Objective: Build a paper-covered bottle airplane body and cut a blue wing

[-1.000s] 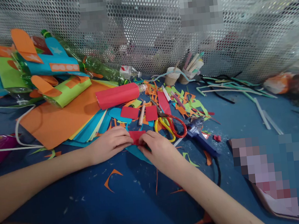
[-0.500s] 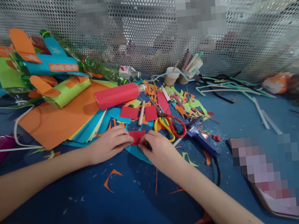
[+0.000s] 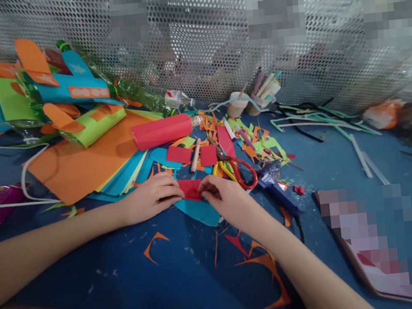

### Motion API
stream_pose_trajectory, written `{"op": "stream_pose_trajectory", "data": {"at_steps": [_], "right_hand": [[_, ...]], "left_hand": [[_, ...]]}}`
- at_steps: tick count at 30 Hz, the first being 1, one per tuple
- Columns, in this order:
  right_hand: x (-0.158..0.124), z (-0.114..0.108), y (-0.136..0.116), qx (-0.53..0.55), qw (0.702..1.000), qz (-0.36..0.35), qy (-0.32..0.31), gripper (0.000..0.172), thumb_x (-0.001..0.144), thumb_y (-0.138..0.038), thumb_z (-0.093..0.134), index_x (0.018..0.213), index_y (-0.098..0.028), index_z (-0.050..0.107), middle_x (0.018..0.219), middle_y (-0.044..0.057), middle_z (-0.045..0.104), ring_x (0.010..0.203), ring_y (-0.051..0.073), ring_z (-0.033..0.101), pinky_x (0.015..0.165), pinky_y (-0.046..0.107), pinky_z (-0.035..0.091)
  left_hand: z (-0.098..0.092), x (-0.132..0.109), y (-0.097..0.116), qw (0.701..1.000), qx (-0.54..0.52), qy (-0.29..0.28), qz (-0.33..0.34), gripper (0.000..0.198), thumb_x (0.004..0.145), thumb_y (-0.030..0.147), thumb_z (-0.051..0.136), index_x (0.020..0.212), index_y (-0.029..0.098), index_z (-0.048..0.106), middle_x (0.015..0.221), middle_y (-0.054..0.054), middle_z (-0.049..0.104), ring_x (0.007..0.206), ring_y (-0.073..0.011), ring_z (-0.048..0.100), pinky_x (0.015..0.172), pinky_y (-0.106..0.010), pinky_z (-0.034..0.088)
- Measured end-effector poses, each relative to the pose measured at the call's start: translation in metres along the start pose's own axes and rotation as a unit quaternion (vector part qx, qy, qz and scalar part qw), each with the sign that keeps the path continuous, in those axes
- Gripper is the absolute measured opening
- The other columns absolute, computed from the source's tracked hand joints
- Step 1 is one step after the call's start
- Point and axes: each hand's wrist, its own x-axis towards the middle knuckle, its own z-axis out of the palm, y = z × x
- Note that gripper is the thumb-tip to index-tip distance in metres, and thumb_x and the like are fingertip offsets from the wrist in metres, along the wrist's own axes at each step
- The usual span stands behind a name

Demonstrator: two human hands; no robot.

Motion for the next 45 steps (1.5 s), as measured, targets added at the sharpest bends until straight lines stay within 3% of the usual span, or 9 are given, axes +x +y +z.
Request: {"op": "stream_pose_trajectory", "data": {"at_steps": [10, 17, 22, 31, 39, 45], "right_hand": [[-0.003, 0.009, -0.002, -0.110, 0.984, -0.137, 0.026, 0.014, 0.083, -0.013, 0.050, 0.077, -0.019, 0.060, 0.080, 0.003, 0.060, 0.072, 0.014, 0.058, 0.068, 0.027, 0.046], [-0.003, 0.014, 0.001, -0.159, 0.976, -0.146, 0.032, 0.014, 0.083, -0.011, 0.050, 0.078, -0.017, 0.062, 0.080, 0.004, 0.060, 0.073, 0.015, 0.057, 0.068, 0.027, 0.046], [-0.003, 0.015, 0.003, -0.170, 0.973, -0.154, 0.032, 0.015, 0.084, -0.012, 0.049, 0.081, -0.017, 0.063, 0.082, 0.005, 0.061, 0.075, 0.015, 0.058, 0.070, 0.028, 0.047], [-0.006, 0.016, 0.003, -0.209, 0.966, -0.151, 0.034, 0.018, 0.088, -0.019, 0.046, 0.083, -0.018, 0.063, 0.083, 0.006, 0.061, 0.078, 0.016, 0.059, 0.073, 0.029, 0.048], [-0.006, 0.016, -0.001, -0.266, 0.956, -0.118, 0.046, 0.015, 0.088, -0.022, 0.046, 0.086, -0.019, 0.061, 0.080, 0.005, 0.062, 0.073, 0.017, 0.059, 0.064, 0.028, 0.046], [-0.005, 0.016, -0.004, -0.270, 0.953, -0.132, 0.038, 0.013, 0.087, -0.016, 0.047, 0.082, -0.017, 0.059, 0.080, 0.006, 0.060, 0.077, 0.017, 0.059, 0.066, 0.028, 0.047]], "left_hand": [[0.001, 0.000, 0.001, 1.000, -0.008, 0.026, -0.004, 0.018, 0.084, 0.016, 0.045, 0.089, 0.016, 0.062, 0.088, -0.006, 0.059, 0.088, -0.0171, 0.051, 0.084, -0.035, 0.041], [0.002, -0.001, 0.002, 0.999, -0.012, 0.034, -0.033, 0.022, 0.073, 0.010, 0.049, 0.093, 0.015, 0.055, 0.082, -0.003, 0.057, 0.083, -0.0160, 0.050, 0.081, -0.033, 0.041], [-0.001, 0.001, 0.003, 0.999, -0.014, 0.021, -0.021, 0.011, 0.081, 0.014, 0.045, 0.085, 0.017, 0.055, 0.082, -0.003, 0.057, 0.083, -0.0158, 0.049, 0.081, -0.032, 0.041], [0.001, 0.000, 0.002, 1.000, 0.003, 0.020, -0.014, 0.018, 0.089, 0.018, 0.041, 0.089, 0.015, 0.058, 0.087, -0.006, 0.058, 0.087, -0.0159, 0.050, 0.083, -0.033, 0.041], [0.001, -0.002, -0.001, 1.000, 0.009, 0.024, -0.005, 0.021, 0.090, 0.020, 0.041, 0.095, 0.014, 0.060, 0.092, -0.007, 0.058, 0.090, -0.0167, 0.049, 0.084, -0.033, 0.041], [0.000, 0.001, 0.002, 0.999, 0.028, 0.016, 0.009, 0.022, 0.090, 0.016, 0.040, 0.096, 0.013, 0.061, 0.090, -0.008, 0.059, 0.087, -0.0171, 0.049, 0.081, -0.033, 0.042]]}}
